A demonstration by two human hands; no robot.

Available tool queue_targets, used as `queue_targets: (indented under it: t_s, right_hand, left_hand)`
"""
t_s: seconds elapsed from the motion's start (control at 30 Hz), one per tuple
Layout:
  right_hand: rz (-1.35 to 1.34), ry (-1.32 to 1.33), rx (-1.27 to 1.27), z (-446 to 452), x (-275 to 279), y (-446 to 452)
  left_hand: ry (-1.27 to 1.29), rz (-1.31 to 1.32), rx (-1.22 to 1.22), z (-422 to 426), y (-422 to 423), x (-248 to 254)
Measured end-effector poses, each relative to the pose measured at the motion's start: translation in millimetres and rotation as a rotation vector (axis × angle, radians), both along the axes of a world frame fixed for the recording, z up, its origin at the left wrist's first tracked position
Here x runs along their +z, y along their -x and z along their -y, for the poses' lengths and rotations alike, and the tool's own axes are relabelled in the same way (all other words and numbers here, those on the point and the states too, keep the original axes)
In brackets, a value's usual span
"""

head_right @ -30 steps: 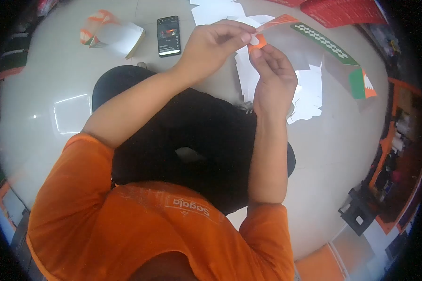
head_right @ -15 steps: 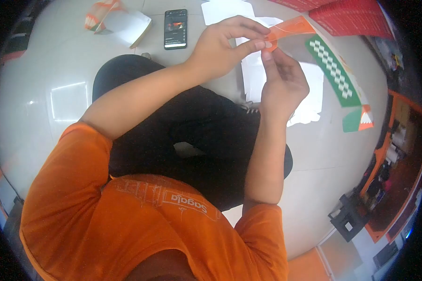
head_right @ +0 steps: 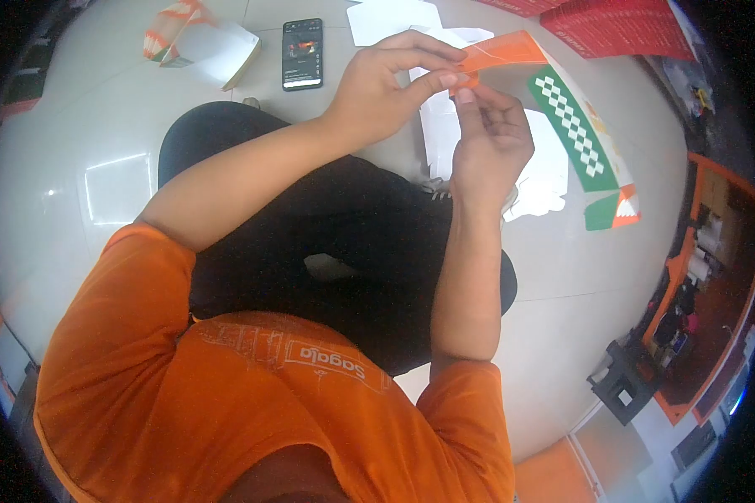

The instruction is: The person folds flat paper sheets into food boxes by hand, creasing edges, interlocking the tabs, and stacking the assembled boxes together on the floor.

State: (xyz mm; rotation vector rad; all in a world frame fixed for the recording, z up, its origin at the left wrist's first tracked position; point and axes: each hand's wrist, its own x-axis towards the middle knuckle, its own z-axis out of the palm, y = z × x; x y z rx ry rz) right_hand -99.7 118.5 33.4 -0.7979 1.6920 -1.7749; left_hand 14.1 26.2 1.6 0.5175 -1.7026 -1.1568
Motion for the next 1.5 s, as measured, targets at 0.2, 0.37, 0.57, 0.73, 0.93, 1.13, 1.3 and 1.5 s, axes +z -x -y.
queue_targets:
  t_s: [0.2,0.37,0.57,0.73,0.93,1.13,1.3,1.5]
  right_hand:
    - [0.003,-0.012,0.020,0.3,4.7,-3.2]
    - [0.089,-0.034,0.024,1.0,3.2,-2.3]
    - [0.171,-0.041,0.061,1.6,-2.8,1.0]
    - [0.194,-0.035,0.093,3.4,1.3,7.0]
    - [0.148,0.068,0.021,3.3,-3.2,7.4]
    - [0.183,-0.072,0.129,-0.6,6.8,20.7]
    - [-0.710,-0.357,0.638,-18.3,28.0,25.6]
    - [-0.233,-0.312,0.230,-11.0,20.6,17.1]
  left_hand:
    - [-0.041,0.031,-0.016,1.9,-3.2,3.8]
    - [-0.072,0.036,-0.005,-0.4,-2.4,2.4]
    - [-0.017,0.075,0.035,-4.1,-0.4,0.1]
    - [-0.150,0.015,-0.063,-0.9,-1.6,4.2]
    - [0.086,0.029,-0.079,-5.9,-2.4,3.0]
    - [0.076,0.121,-0.102,2.8,0.9,-5.0]
    - [-0.543,0.283,-0.094,37.3,-3.0,1.6]
    - [-0.754,-0.009,-0.071,27.8,-2.4,13.4]
